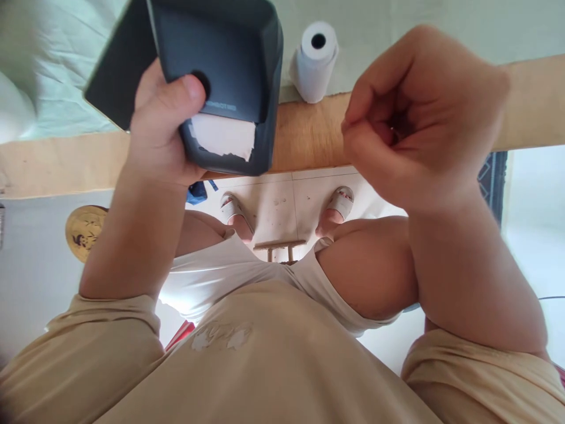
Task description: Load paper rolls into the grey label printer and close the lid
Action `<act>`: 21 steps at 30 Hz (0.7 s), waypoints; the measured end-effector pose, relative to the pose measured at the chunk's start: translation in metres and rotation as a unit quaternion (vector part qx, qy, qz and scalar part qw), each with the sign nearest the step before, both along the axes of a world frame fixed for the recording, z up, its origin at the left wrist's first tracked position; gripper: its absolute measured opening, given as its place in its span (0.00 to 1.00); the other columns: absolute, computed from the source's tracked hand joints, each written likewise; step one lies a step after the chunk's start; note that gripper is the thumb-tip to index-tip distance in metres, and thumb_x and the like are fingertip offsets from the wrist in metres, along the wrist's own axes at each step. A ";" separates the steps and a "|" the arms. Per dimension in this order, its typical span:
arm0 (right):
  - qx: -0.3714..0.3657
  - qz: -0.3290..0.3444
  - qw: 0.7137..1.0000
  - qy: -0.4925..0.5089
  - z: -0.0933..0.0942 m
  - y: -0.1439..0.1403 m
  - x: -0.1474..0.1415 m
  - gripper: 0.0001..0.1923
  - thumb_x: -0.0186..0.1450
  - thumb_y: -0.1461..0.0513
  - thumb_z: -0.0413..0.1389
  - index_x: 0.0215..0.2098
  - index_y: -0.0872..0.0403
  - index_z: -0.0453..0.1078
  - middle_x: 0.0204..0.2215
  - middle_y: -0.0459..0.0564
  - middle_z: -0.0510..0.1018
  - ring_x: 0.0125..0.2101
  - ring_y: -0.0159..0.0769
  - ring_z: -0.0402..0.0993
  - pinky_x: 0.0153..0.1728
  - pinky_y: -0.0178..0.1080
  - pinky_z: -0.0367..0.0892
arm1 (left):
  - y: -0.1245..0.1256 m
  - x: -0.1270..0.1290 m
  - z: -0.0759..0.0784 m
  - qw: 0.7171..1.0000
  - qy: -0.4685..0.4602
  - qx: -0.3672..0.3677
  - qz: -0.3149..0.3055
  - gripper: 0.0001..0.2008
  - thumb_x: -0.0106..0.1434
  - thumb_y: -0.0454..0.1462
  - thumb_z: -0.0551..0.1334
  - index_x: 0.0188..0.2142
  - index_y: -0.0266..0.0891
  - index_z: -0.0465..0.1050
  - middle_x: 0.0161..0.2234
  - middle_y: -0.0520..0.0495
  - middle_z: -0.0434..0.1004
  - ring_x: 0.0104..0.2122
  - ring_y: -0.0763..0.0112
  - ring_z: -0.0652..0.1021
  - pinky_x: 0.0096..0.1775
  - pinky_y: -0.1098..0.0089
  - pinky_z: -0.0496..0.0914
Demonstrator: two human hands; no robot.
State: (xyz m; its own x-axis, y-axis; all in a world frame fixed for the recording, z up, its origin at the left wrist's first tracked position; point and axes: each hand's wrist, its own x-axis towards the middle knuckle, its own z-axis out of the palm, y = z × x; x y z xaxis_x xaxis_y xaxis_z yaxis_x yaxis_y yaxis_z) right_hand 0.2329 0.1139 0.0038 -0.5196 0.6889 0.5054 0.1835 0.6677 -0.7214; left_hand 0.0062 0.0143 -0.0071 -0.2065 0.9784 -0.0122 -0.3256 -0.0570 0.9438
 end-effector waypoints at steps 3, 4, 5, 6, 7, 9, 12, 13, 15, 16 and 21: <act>-0.033 -0.011 0.999 -0.026 -0.003 0.005 0.016 0.05 0.57 0.66 0.56 0.31 0.55 0.74 0.22 0.47 0.67 0.24 0.22 0.59 0.24 0.34 0.46 | -0.001 0.001 0.002 1.000 -0.005 -0.018 0.020 0.11 0.65 0.35 0.57 0.45 0.38 0.75 0.34 0.45 0.74 0.37 0.64 0.71 0.38 0.62 0.66; -0.048 -0.014 0.997 -0.054 -0.003 0.005 0.021 0.05 0.59 0.65 0.56 0.32 0.55 0.74 0.24 0.46 0.68 0.25 0.21 0.59 0.26 0.35 0.47 | -0.001 0.001 0.003 0.999 -0.009 -0.026 0.025 0.14 0.66 0.34 0.56 0.48 0.37 0.74 0.34 0.45 0.74 0.39 0.61 0.71 0.42 0.60 0.67; -0.062 -0.015 0.995 -0.080 -0.002 0.005 0.025 0.05 0.60 0.64 0.56 0.34 0.54 0.74 0.26 0.46 0.67 0.26 0.21 0.59 0.27 0.36 0.48 | -0.001 0.002 0.004 0.999 -0.009 -0.032 0.024 0.15 0.66 0.34 0.55 0.51 0.36 0.73 0.35 0.45 0.75 0.41 0.59 0.70 0.45 0.60 0.68; -0.074 -0.012 0.992 -0.098 -0.001 0.005 0.028 0.05 0.61 0.63 0.56 0.35 0.54 0.74 0.27 0.45 0.67 0.27 0.21 0.60 0.29 0.36 0.49 | 0.000 0.002 0.005 0.999 -0.005 -0.035 0.020 0.16 0.67 0.34 0.54 0.51 0.36 0.72 0.35 0.45 0.75 0.42 0.59 0.70 0.46 0.61 0.68; -0.084 -0.001 0.991 -0.101 0.002 0.005 0.030 0.05 0.61 0.63 0.57 0.35 0.54 0.73 0.27 0.45 0.66 0.28 0.21 0.59 0.30 0.37 0.49 | 0.000 0.003 0.004 0.999 0.004 -0.033 0.016 0.14 0.67 0.34 0.53 0.49 0.37 0.73 0.35 0.46 0.76 0.42 0.61 0.70 0.45 0.63 0.70; -0.103 0.025 0.990 -0.092 0.006 0.003 0.033 0.05 0.59 0.63 0.59 0.35 0.55 0.72 0.25 0.45 0.65 0.27 0.19 0.59 0.30 0.37 0.48 | 0.001 0.003 0.001 0.999 0.023 -0.015 0.017 0.11 0.67 0.34 0.53 0.42 0.40 0.74 0.36 0.49 0.77 0.39 0.67 0.71 0.40 0.69 0.70; -0.134 0.058 0.981 -0.131 0.015 0.000 0.033 0.06 0.61 0.62 0.58 0.35 0.57 0.71 0.25 0.45 0.64 0.27 0.17 0.60 0.29 0.36 0.48 | 0.002 0.000 -0.009 0.999 0.002 0.045 0.015 0.08 0.67 0.37 0.57 0.41 0.38 0.74 0.35 0.49 0.77 0.34 0.71 0.73 0.34 0.71 0.69; -0.135 0.069 0.976 -0.157 0.018 -0.001 0.032 0.06 0.62 0.61 0.57 0.34 0.57 0.71 0.25 0.45 0.64 0.27 0.17 0.60 0.28 0.35 0.48 | 0.003 -0.002 -0.013 0.998 -0.016 0.065 0.009 0.07 0.66 0.37 0.59 0.41 0.37 0.74 0.34 0.49 0.77 0.33 0.71 0.73 0.33 0.71 0.69; -0.123 0.098 0.968 -0.197 0.022 -0.003 0.030 0.06 0.63 0.61 0.55 0.33 0.56 0.72 0.24 0.45 0.65 0.27 0.16 0.60 0.26 0.33 0.49 | 0.004 -0.004 -0.019 0.994 -0.054 0.092 -0.001 0.07 0.65 0.37 0.61 0.41 0.35 0.74 0.33 0.49 0.76 0.31 0.73 0.74 0.30 0.71 0.67; -0.110 0.113 0.965 -0.208 0.024 -0.003 0.028 0.06 0.63 0.61 0.55 0.32 0.55 0.72 0.23 0.44 0.65 0.25 0.16 0.59 0.25 0.33 0.48 | 0.005 -0.005 -0.021 0.993 -0.067 0.099 -0.006 0.07 0.65 0.36 0.61 0.41 0.34 0.74 0.33 0.49 0.76 0.30 0.74 0.74 0.30 0.71 0.67; -0.074 0.194 0.949 -0.239 0.025 -0.001 0.022 0.10 0.65 0.58 0.53 0.30 0.51 0.73 0.13 0.42 0.57 0.16 0.15 0.47 0.19 0.31 0.50 | 0.010 0.009 -0.018 0.993 -0.080 0.064 0.063 0.13 0.65 0.41 0.62 0.43 0.32 0.73 0.34 0.49 0.77 0.31 0.74 0.77 0.31 0.73 0.69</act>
